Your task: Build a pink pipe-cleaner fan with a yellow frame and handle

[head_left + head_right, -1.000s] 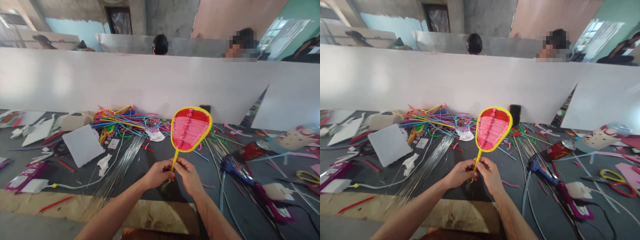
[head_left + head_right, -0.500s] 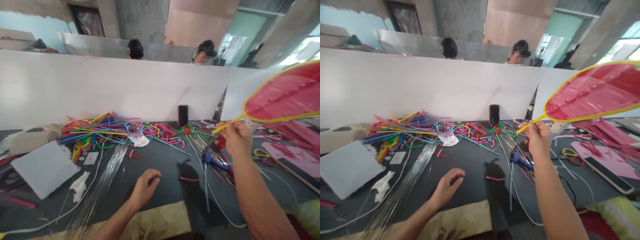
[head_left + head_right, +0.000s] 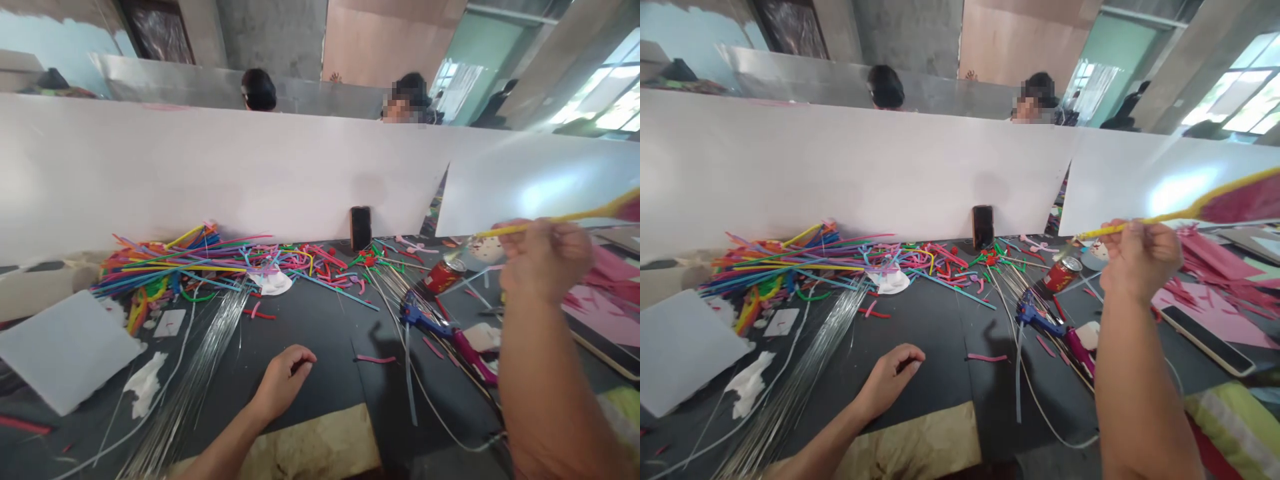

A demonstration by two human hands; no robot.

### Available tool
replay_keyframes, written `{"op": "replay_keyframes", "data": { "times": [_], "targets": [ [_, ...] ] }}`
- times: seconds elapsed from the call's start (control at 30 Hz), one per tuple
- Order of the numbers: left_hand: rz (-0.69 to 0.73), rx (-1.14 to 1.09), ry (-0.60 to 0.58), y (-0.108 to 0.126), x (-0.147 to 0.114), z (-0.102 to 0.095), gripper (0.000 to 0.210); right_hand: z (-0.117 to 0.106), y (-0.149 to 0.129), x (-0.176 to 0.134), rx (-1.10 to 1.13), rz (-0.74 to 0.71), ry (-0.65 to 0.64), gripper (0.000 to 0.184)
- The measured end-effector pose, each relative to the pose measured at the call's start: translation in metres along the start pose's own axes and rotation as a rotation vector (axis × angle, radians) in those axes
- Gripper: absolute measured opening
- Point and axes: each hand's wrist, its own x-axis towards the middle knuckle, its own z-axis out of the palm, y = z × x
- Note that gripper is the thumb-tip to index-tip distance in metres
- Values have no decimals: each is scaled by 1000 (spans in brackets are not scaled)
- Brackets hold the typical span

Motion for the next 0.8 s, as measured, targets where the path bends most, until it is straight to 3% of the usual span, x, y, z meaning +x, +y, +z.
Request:
{"op": "replay_keyframes", "data": {
  "times": [0.1, 0.27, 0.63, 0.8],
  "targets": [
    [13, 16, -11, 0, 0, -1, 18, 2, 1, 3, -11, -106, -2, 11],
    [16, 28, -29, 0, 0, -2, 17, 8, -5, 7, -7, -117, -24, 17],
    [33, 50, -46, -3, 0, -2, 17, 20, -15, 21, -39, -173, -52, 11],
    [33, 64, -37, -2, 1, -2, 17, 24, -18, 24, -186, -247, -11, 11]
  ]
}}
